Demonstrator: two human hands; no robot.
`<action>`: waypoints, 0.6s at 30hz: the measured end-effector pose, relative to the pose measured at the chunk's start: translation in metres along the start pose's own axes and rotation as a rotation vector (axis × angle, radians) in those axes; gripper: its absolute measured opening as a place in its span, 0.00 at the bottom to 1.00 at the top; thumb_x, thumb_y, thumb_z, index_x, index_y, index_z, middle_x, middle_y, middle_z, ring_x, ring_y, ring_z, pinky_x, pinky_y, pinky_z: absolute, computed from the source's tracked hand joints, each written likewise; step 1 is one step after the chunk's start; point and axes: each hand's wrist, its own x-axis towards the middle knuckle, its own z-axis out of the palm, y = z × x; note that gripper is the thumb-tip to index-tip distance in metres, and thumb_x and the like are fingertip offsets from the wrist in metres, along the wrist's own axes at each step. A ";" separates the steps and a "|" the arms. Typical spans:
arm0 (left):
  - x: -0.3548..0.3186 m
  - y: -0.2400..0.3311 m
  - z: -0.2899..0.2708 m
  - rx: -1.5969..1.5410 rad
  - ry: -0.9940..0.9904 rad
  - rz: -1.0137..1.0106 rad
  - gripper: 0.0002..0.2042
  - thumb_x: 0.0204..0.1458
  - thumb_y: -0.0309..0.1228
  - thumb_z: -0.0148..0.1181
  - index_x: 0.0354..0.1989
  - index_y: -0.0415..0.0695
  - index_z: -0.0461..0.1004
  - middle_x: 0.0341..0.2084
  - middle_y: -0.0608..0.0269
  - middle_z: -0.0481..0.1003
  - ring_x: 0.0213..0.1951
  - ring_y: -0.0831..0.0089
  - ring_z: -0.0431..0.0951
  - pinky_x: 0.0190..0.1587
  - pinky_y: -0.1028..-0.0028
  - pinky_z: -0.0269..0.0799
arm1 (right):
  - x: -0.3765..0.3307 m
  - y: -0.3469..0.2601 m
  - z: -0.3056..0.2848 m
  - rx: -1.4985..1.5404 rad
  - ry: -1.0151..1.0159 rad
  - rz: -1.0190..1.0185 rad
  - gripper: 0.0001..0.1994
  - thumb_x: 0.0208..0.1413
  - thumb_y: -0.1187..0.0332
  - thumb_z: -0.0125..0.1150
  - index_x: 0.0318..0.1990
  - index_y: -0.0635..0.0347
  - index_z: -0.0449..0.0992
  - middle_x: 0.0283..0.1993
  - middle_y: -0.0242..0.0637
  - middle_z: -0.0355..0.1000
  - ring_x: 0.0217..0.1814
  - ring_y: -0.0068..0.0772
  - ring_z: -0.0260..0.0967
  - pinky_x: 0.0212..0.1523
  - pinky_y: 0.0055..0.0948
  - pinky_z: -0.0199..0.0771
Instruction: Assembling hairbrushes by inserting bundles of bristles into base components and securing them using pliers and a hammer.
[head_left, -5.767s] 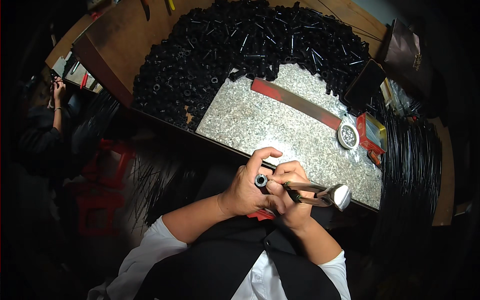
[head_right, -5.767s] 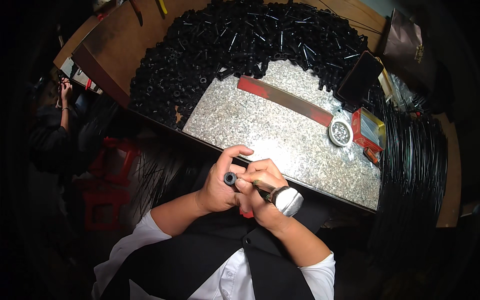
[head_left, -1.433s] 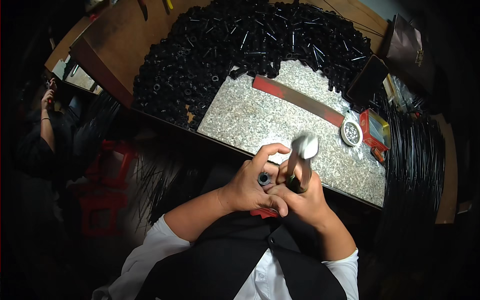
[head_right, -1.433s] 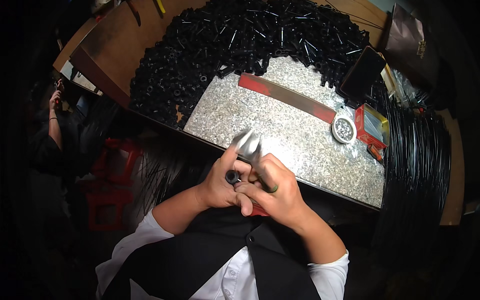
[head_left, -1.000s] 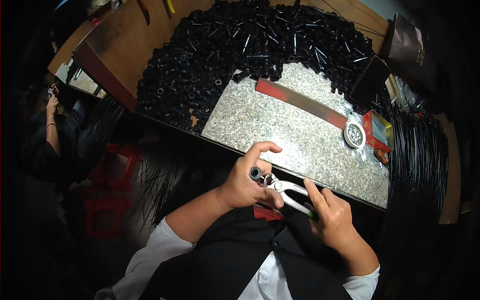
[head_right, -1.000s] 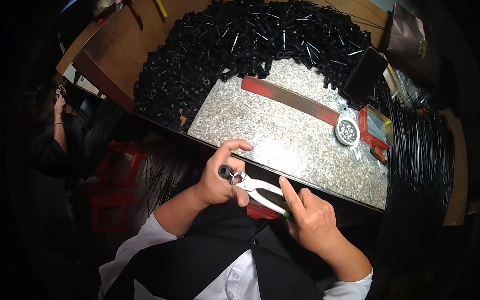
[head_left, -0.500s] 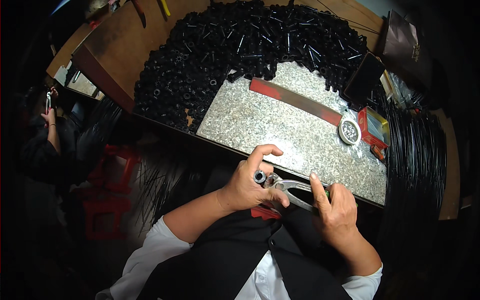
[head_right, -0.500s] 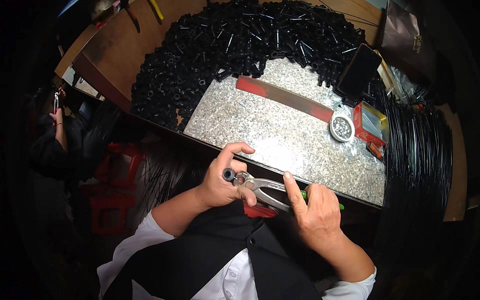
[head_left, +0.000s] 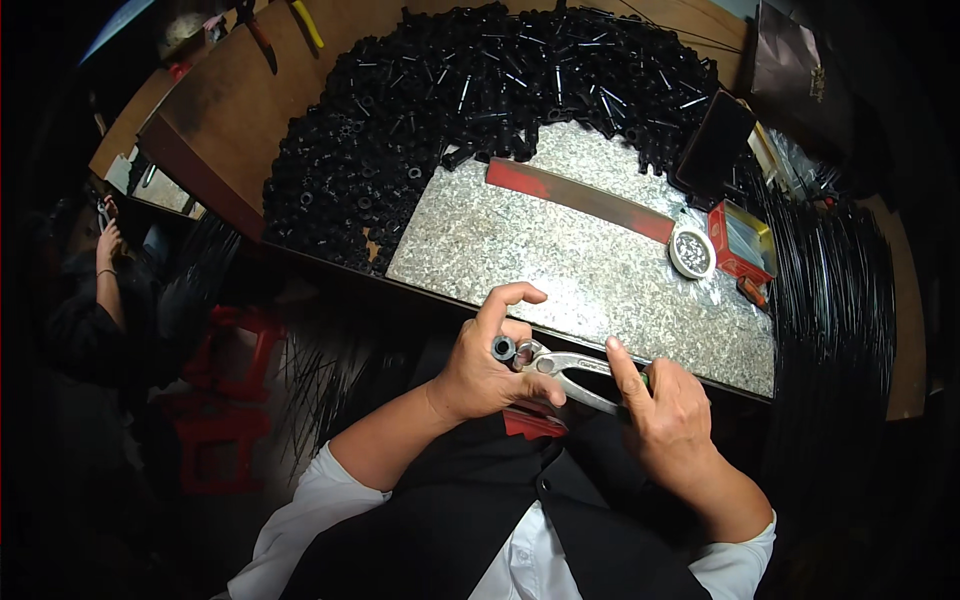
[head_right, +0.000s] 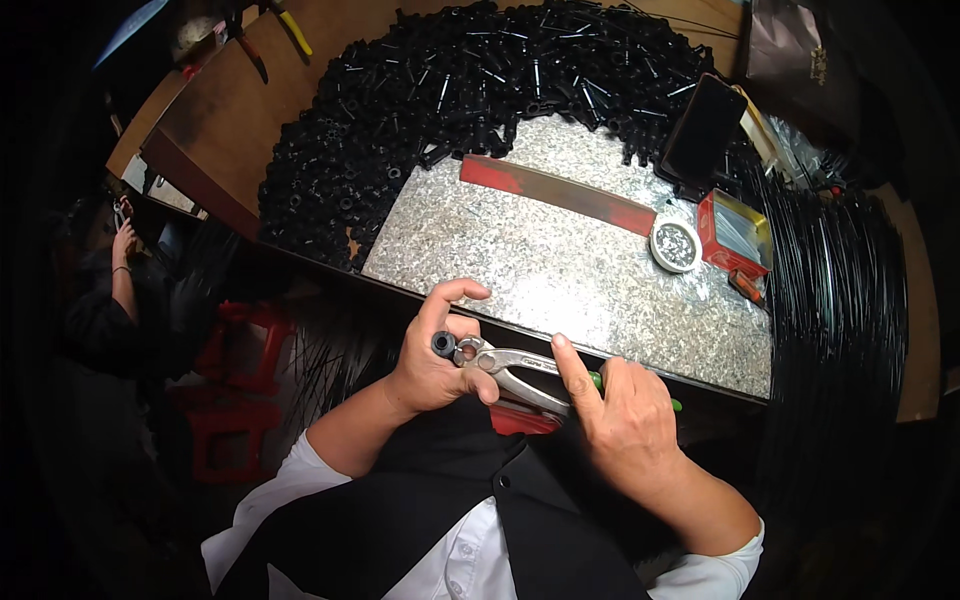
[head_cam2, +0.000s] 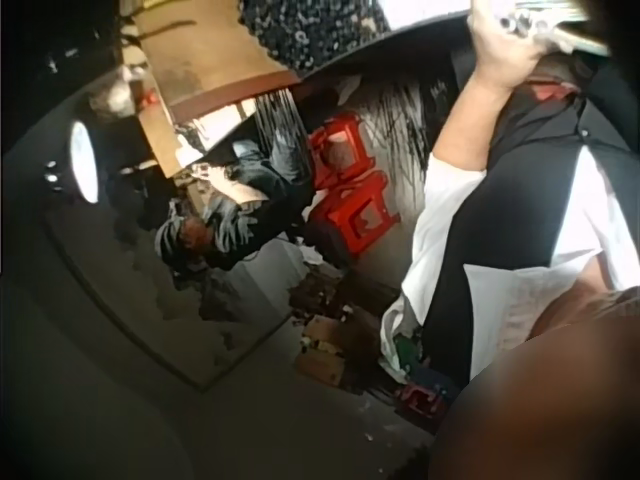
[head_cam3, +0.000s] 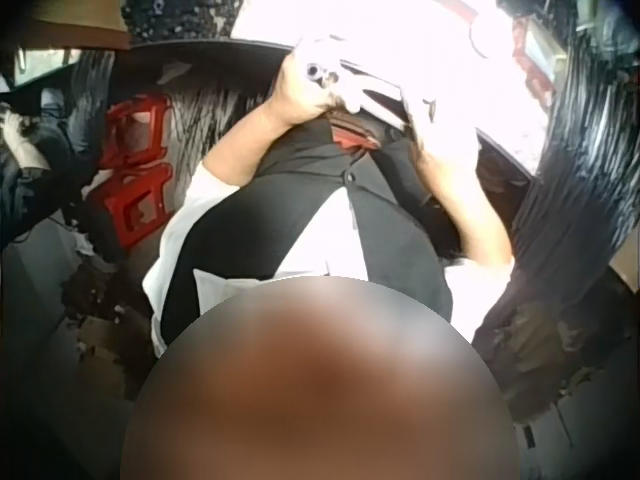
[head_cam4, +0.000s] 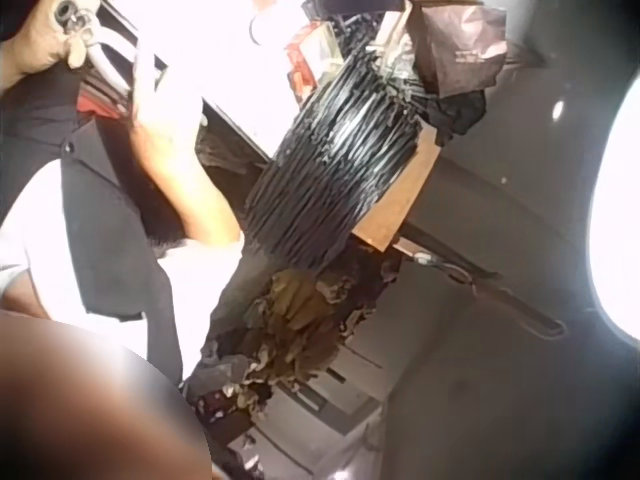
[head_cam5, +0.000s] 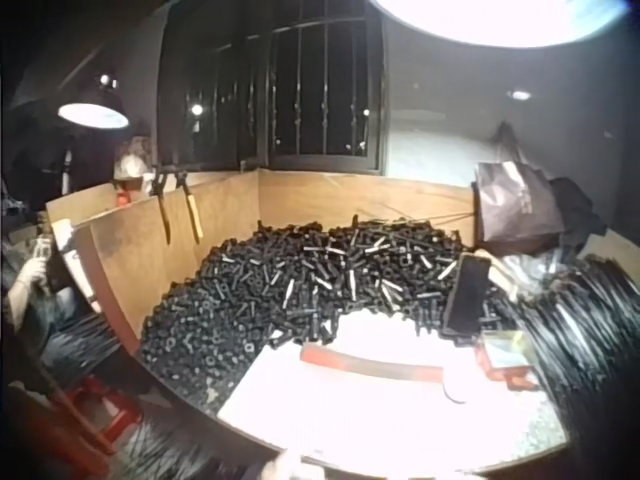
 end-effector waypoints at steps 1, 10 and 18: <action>0.000 0.000 -0.001 0.002 -0.008 -0.001 0.48 0.24 0.48 0.76 0.53 0.40 0.55 0.15 0.74 0.67 0.20 0.90 0.63 0.22 0.87 0.53 | 0.001 0.002 0.000 0.000 0.002 0.008 0.31 0.38 0.78 0.59 0.57 0.56 0.68 0.22 0.36 0.55 0.21 0.34 0.58 0.20 0.32 0.57; -0.003 0.000 -0.005 -0.061 -0.074 0.016 0.48 0.20 0.46 0.78 0.52 0.40 0.57 0.10 0.78 0.58 0.15 0.91 0.57 0.21 0.86 0.47 | -0.012 0.001 -0.019 0.031 -0.121 -0.029 0.31 0.42 0.75 0.59 0.59 0.51 0.67 0.23 0.34 0.54 0.21 0.30 0.58 0.20 0.28 0.58; -0.001 0.009 0.005 -0.017 -0.060 0.022 0.34 0.39 0.26 0.71 0.53 0.38 0.55 0.12 0.74 0.64 0.17 0.90 0.63 0.22 0.87 0.54 | -0.008 -0.009 -0.016 -0.018 -0.129 -0.021 0.32 0.42 0.75 0.59 0.60 0.53 0.65 0.23 0.34 0.55 0.20 0.30 0.58 0.19 0.28 0.60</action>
